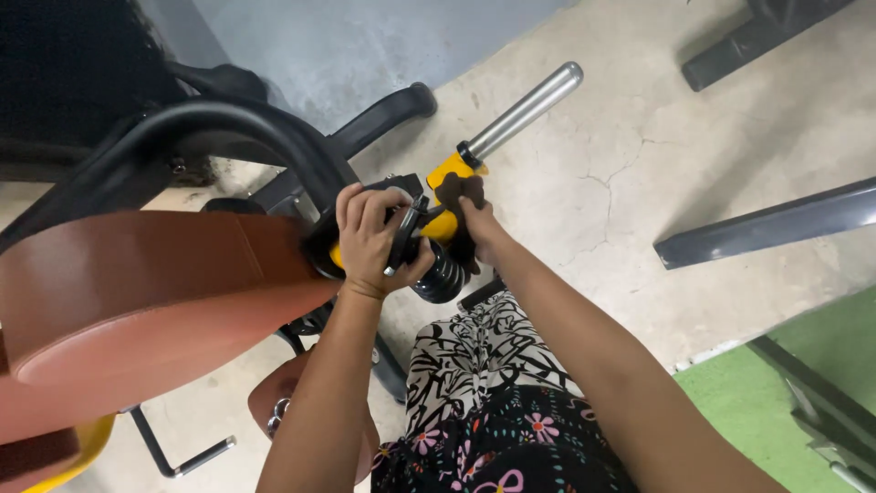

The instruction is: Wiping down gym machine parts with a spray bottle and a cloth.

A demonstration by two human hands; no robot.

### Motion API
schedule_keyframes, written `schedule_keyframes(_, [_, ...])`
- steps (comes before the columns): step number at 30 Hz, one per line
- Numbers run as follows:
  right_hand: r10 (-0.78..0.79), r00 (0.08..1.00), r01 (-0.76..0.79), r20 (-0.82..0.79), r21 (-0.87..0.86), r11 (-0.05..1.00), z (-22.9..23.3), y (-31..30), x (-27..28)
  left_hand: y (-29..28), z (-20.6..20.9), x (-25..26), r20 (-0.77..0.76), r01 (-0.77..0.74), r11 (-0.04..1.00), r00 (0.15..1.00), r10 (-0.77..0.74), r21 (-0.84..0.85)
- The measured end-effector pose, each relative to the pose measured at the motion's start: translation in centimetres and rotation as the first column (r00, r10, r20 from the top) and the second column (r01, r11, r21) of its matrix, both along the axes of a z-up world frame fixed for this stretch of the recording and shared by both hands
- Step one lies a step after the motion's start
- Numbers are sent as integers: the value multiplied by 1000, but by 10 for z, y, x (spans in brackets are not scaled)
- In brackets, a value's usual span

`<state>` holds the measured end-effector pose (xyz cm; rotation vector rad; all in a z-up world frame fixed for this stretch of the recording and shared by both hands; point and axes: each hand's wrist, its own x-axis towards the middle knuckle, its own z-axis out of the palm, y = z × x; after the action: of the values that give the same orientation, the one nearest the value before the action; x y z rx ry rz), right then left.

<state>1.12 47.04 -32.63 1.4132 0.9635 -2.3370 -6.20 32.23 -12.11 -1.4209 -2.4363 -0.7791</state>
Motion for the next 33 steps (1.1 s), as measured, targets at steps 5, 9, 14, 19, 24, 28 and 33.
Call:
schedule_keyframes(5, [92,996,-92,6,56,994,23,-22,11,-2,1,-4,22,41,999,999,-41,9])
schedule_keyframes(9, [188,982,-180,-10,239,954,8,-8,0,0,0,-4,43,1,999,999,0,-33])
schedule_keyframes(14, [401,916,-369,-14,366,855,-58,22,-12,2,1,-7,24,-2,999,1000,3,-41])
schedule_keyframes(19, [548,837,-459,-14,528,714,-118,38,-35,4,-2,-9,29,-12,997,999,14,-70])
schedule_keyframes(24, [677,731,-422,89,838,346,-192,43,-56,4,-6,-11,34,-16,998,999,18,-59])
schedule_keyframes(28, [662,674,-594,328,774,221,-144,39,-72,2,-8,-11,40,-10,999,999,12,-46])
schedule_keyframes(33, [653,651,-666,387,704,247,-153,39,-58,-2,-10,-12,51,2,1000,999,-1,-20])
